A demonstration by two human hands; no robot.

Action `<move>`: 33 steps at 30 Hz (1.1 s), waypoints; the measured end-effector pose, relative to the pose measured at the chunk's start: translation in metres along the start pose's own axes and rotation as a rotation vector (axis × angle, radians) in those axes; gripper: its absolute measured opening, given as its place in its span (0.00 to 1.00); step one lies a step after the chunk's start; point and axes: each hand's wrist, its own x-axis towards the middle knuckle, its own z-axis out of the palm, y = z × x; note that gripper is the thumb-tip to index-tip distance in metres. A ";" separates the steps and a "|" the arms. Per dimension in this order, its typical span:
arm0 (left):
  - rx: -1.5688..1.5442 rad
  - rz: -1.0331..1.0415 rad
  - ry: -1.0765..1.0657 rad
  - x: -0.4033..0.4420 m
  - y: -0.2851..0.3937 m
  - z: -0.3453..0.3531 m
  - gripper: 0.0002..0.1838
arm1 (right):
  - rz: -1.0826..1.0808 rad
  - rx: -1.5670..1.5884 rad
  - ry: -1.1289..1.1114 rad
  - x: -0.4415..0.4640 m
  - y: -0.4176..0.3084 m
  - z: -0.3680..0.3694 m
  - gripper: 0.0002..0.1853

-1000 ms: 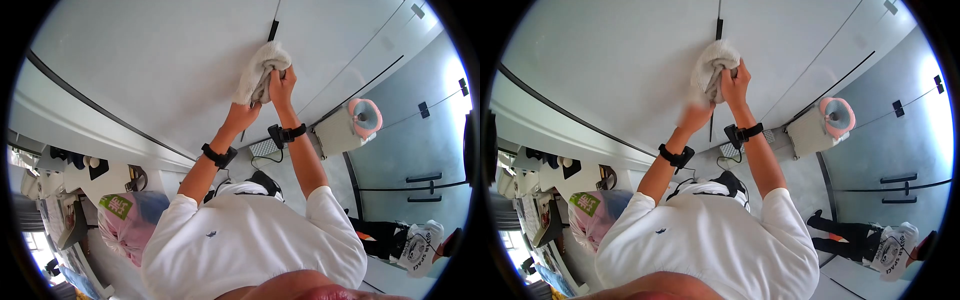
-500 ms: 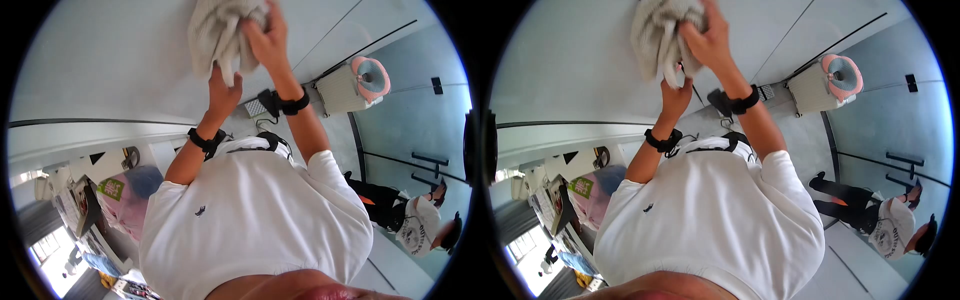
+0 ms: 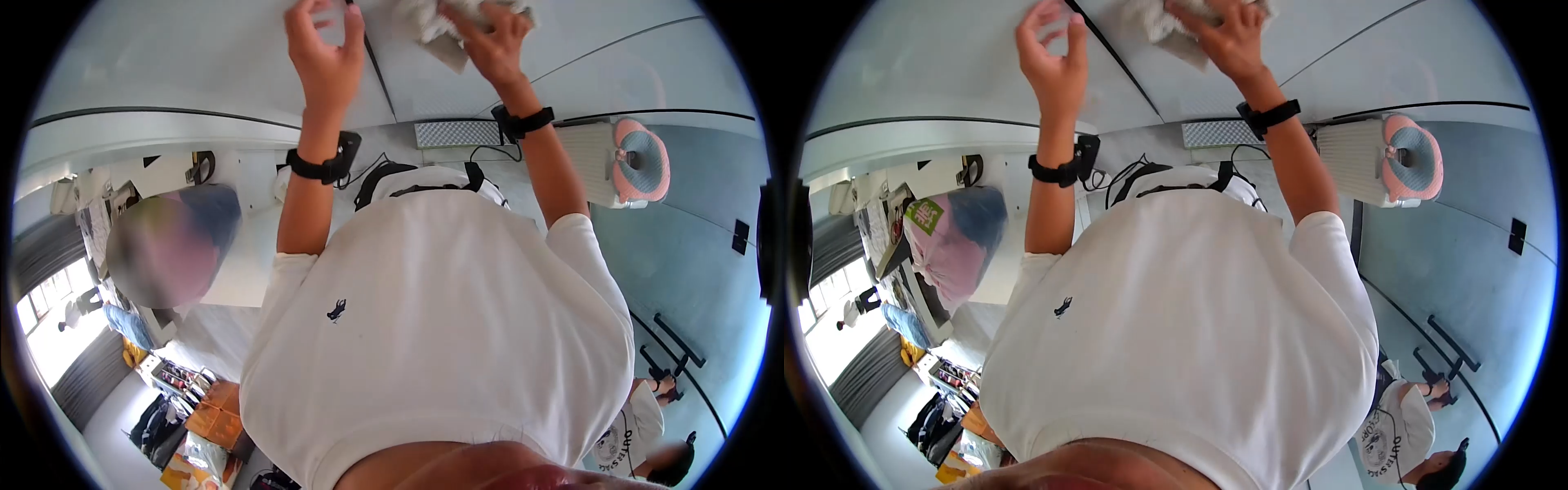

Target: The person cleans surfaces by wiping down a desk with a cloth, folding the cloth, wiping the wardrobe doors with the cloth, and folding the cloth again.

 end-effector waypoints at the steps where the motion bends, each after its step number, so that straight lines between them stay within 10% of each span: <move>1: 0.152 0.091 0.017 0.004 0.008 0.001 0.25 | -0.048 -0.062 -0.082 -0.031 0.007 0.015 0.32; 6: 0.453 0.598 0.250 0.054 0.005 -0.001 0.27 | -0.167 0.146 -0.288 -0.081 0.052 0.006 0.28; 10: 0.503 0.707 0.370 0.093 0.010 0.003 0.29 | -0.075 -0.096 0.035 -0.012 0.108 -0.052 0.10; 15: 0.529 0.753 0.447 0.121 -0.017 0.025 0.29 | 0.042 0.063 0.480 0.019 0.191 -0.087 0.12; 23: 0.624 0.804 0.545 0.118 -0.008 0.038 0.25 | 0.313 0.087 0.415 -0.084 0.186 -0.040 0.16; 30: 0.594 0.773 0.555 0.116 -0.009 0.039 0.25 | 0.545 -0.047 -0.135 -0.215 0.133 -0.032 0.25; 33: 0.628 0.740 0.545 0.113 -0.002 0.042 0.25 | 0.951 0.350 -0.269 -0.223 0.123 -0.041 0.22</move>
